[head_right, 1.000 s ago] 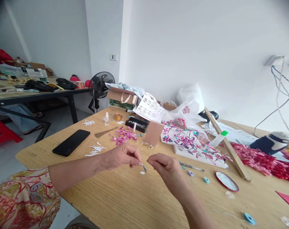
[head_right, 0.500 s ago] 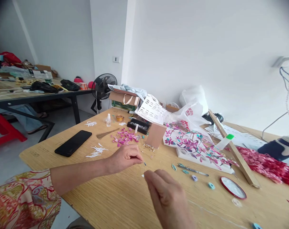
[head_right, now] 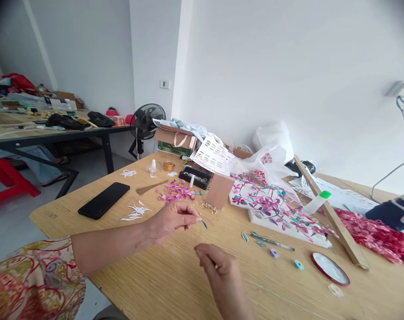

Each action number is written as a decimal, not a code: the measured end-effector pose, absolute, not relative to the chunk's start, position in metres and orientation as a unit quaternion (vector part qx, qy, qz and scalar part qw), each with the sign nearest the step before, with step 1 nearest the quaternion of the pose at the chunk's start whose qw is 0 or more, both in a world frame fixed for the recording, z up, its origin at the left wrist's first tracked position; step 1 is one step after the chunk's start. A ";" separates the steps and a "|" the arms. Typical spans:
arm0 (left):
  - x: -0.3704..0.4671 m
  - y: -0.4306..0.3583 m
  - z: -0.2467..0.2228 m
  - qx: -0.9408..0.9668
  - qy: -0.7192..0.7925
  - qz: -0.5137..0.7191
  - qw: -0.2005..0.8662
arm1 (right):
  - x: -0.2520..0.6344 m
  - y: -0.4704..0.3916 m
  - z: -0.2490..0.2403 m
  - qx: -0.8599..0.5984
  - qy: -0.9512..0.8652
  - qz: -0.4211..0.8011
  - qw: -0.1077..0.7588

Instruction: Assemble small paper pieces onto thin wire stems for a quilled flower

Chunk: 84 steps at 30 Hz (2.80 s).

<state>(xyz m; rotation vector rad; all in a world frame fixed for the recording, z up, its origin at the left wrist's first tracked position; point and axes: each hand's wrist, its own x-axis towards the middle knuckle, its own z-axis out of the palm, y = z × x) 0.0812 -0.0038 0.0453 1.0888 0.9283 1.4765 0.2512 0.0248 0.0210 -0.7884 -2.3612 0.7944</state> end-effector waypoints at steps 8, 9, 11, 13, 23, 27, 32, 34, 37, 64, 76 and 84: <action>0.077 0.000 0.044 0.691 0.441 0.485 0.305 | 0.267 0.022 0.090 -0.260 -0.920 0.090 0.278; 0.077 -0.002 0.045 0.701 0.421 0.467 0.338 | 0.267 0.031 0.095 -0.271 -0.915 0.096 0.283; 0.078 -0.008 0.048 0.687 0.382 0.449 0.425 | 0.263 0.049 0.096 -0.297 -0.900 0.154 0.280; 0.080 -0.013 0.051 0.627 0.354 0.465 0.516 | 0.256 0.062 0.083 -0.305 -0.881 0.245 0.265; 0.078 0.001 0.041 0.538 0.456 0.586 0.399 | 0.253 0.012 0.032 -0.229 -0.923 0.160 0.265; 0.078 0.001 0.041 0.679 0.460 0.497 0.283 | 0.262 0.015 0.073 -0.223 -0.933 0.085 0.271; 0.080 -0.008 0.047 0.695 0.385 0.448 0.409 | 0.256 0.053 0.086 -0.291 -0.898 0.187 0.271; 0.080 -0.012 0.050 0.633 0.366 0.475 0.490 | 0.252 0.062 0.072 -0.301 -0.875 0.273 0.262; 0.082 -0.012 0.051 0.516 0.351 0.546 0.559 | 0.247 0.060 0.044 -0.305 -0.846 0.350 0.264; 0.074 0.033 0.044 0.501 0.452 0.609 0.416 | 0.228 0.080 0.028 -0.309 -0.796 0.431 0.292; 0.074 0.048 0.040 0.683 0.424 0.470 0.365 | 0.248 0.109 0.062 -0.313 -0.857 0.279 0.301; 0.082 0.049 0.036 0.475 0.390 0.601 0.511 | 0.239 0.105 0.014 -0.300 -0.724 0.539 0.308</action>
